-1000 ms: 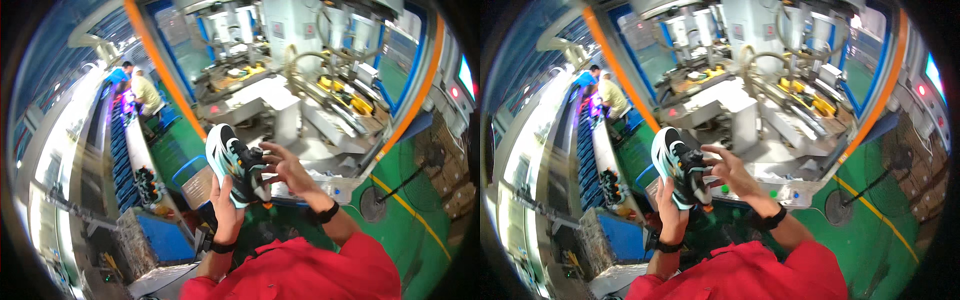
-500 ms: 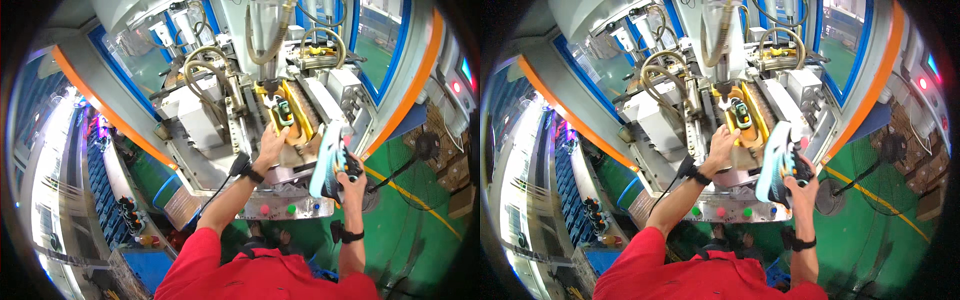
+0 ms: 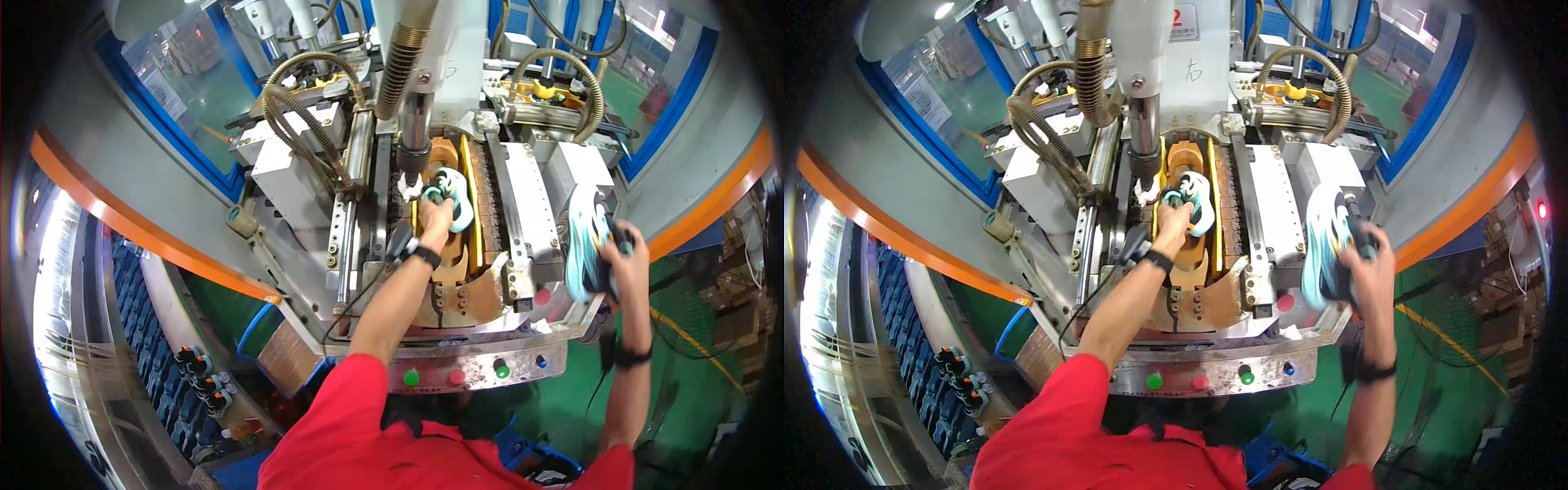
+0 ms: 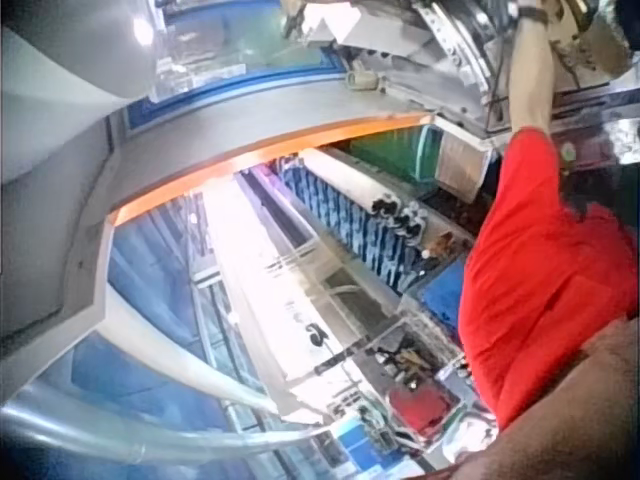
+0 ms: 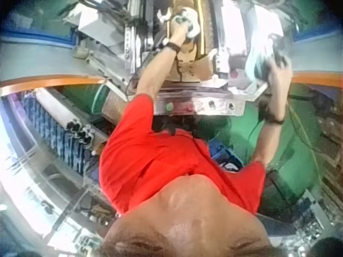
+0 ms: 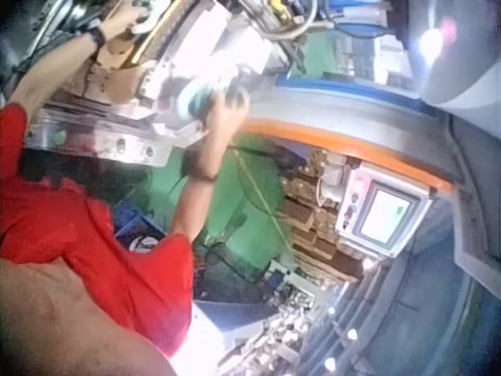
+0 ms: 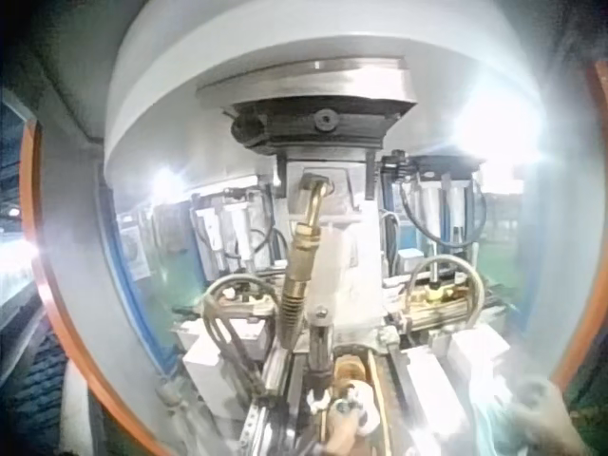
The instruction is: Picking up a shoe, placing it in a pressing machine for sole/heel attachment, and then placing it on a conveyor belt.
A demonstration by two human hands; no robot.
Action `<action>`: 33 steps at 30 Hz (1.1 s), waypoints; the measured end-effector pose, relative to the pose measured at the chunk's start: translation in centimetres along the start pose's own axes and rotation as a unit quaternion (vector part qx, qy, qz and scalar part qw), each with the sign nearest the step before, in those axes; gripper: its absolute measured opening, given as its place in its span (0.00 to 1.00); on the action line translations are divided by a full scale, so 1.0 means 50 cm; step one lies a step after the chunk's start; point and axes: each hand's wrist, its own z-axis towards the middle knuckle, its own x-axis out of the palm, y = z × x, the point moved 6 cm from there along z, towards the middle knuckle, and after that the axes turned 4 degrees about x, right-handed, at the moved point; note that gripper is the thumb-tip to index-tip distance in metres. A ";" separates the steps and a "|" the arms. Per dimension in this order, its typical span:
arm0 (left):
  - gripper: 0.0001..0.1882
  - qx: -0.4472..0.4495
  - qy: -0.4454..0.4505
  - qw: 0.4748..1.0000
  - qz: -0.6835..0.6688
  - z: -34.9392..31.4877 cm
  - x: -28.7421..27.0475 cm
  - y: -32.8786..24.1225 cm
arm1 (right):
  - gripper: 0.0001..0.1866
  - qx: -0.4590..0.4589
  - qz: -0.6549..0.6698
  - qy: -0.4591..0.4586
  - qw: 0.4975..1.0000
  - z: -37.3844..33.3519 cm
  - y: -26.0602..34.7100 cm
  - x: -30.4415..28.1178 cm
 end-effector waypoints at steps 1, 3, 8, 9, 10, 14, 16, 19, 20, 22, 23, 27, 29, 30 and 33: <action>0.17 -0.114 0.114 0.965 -0.205 -0.102 0.039 -0.048 | 0.26 -0.007 -0.046 0.000 0.999 0.059 -0.007 -0.007; 0.10 -0.190 0.194 0.921 -0.279 -0.213 -0.040 -0.084 | 0.29 0.088 -0.198 0.055 0.975 0.139 0.048 0.085; 0.14 -0.171 0.216 0.911 -0.307 -0.476 -0.342 -0.152 | 0.28 0.018 -0.388 0.255 0.886 0.248 0.078 0.451; 0.18 -0.132 0.198 0.926 -0.293 -0.513 -0.406 -0.148 | 0.30 0.030 -0.360 0.242 0.900 0.238 0.069 0.513; 0.22 -0.152 0.167 0.930 -0.290 -0.554 -0.477 -0.134 | 0.30 0.035 -0.352 0.215 0.910 0.248 0.040 0.567; 0.27 -0.108 0.003 0.944 -0.311 -0.690 -0.687 -0.150 | 0.17 -0.145 -0.401 0.105 0.898 0.283 -0.085 0.713; 0.25 -0.065 -0.083 0.950 -0.294 -0.752 -0.762 -0.119 | 0.20 -0.125 -0.385 0.051 0.913 0.258 -0.142 0.769; 0.22 -0.033 -0.187 0.939 -0.287 -0.854 -0.824 -0.080 | 0.29 -0.040 -0.383 0.062 0.921 0.204 -0.100 0.783; 0.20 -0.025 -0.225 0.925 -0.304 -0.887 -0.838 -0.064 | 0.32 -0.061 -0.363 0.091 0.925 0.209 -0.105 0.778; 0.19 0.019 -0.275 0.961 0.040 -0.959 -0.849 -0.041 | 0.24 -0.132 -0.358 0.113 0.917 0.171 -0.093 0.761; 0.19 0.061 -0.253 0.911 0.320 -0.987 -0.825 -0.043 | 0.18 -0.314 -0.311 0.159 0.883 0.114 -0.063 0.725; 0.20 -0.101 -0.341 0.855 -0.376 -1.027 -0.760 0.029 | 0.06 -0.318 -0.225 0.296 0.872 -0.325 -0.015 0.616; 0.19 -0.119 -0.301 0.856 -0.404 -1.046 -0.731 0.059 | 0.04 -0.325 -0.094 0.387 0.858 -0.480 -0.033 0.591; 0.19 -0.102 -0.300 0.848 -0.424 -1.063 -0.714 0.056 | 0.05 -0.327 -0.122 0.413 0.841 -0.525 -0.083 0.608; 0.20 -0.084 -0.325 0.829 -0.447 -1.135 -0.679 0.099 | 0.06 -0.391 -0.185 0.438 0.788 -0.598 -0.236 0.672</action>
